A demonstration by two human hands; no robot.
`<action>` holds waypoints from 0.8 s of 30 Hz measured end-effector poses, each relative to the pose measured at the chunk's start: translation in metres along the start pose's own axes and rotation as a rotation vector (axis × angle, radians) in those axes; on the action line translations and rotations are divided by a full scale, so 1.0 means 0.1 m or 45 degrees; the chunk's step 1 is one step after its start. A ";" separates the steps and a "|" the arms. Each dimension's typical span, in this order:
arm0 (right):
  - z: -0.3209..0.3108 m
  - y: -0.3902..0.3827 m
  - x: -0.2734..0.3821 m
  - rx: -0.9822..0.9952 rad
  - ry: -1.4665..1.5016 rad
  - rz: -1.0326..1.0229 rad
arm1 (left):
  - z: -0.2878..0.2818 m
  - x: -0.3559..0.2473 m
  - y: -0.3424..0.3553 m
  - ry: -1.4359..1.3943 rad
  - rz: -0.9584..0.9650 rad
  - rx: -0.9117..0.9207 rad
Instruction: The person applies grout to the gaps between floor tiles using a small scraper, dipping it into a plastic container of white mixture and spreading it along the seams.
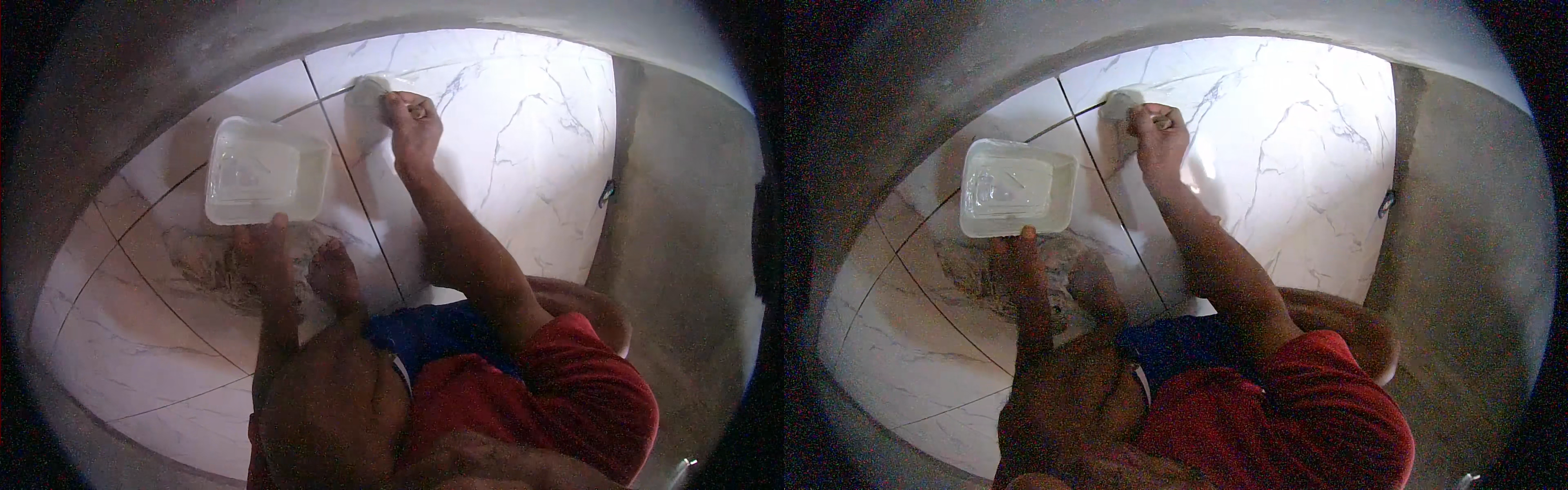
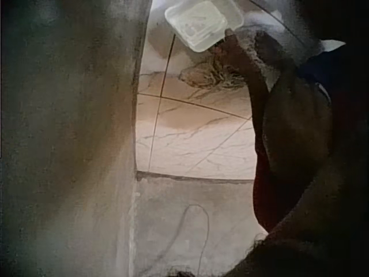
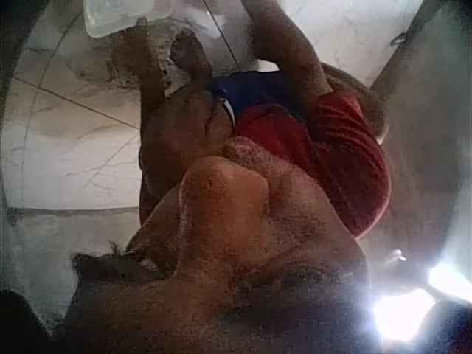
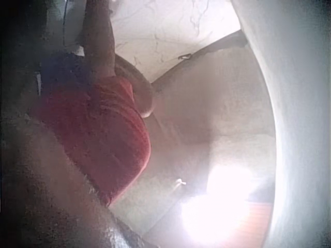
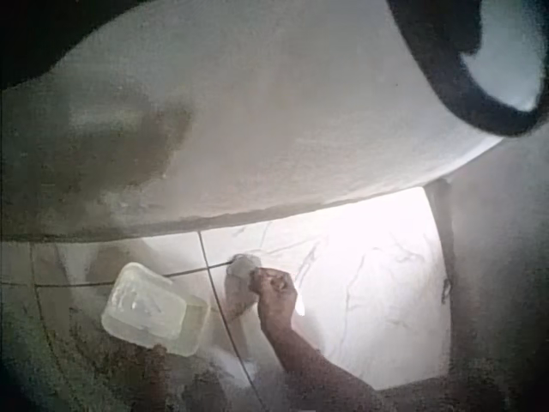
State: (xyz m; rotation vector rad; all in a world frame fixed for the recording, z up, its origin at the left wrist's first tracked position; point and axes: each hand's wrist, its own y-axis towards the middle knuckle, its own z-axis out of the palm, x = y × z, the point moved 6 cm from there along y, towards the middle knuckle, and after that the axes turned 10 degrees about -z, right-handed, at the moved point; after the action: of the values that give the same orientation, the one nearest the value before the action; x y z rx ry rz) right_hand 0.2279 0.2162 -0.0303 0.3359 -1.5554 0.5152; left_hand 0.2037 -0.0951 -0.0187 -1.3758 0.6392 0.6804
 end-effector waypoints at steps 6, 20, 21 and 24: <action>-0.22 0.13 -0.02 -0.002 -0.034 -0.050 | -0.05 0.04 0.05 0.132 -0.072 -0.015; 0.09 0.32 0.48 0.668 -1.459 -1.152 | -0.19 0.19 0.19 0.305 0.176 -0.021; 0.07 0.28 0.43 0.679 -1.448 -1.190 | -0.08 0.13 0.12 0.092 0.024 -0.011; 0.41 -0.18 0.43 0.907 -1.356 -1.216 | -0.30 0.15 0.15 0.113 0.166 -0.028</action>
State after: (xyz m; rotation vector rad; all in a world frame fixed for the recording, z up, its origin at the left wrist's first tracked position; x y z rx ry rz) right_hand 0.1992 0.1837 0.0151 2.0338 -1.8693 0.0607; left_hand 0.2020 -0.1228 -0.0425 -1.3994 0.7997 0.7351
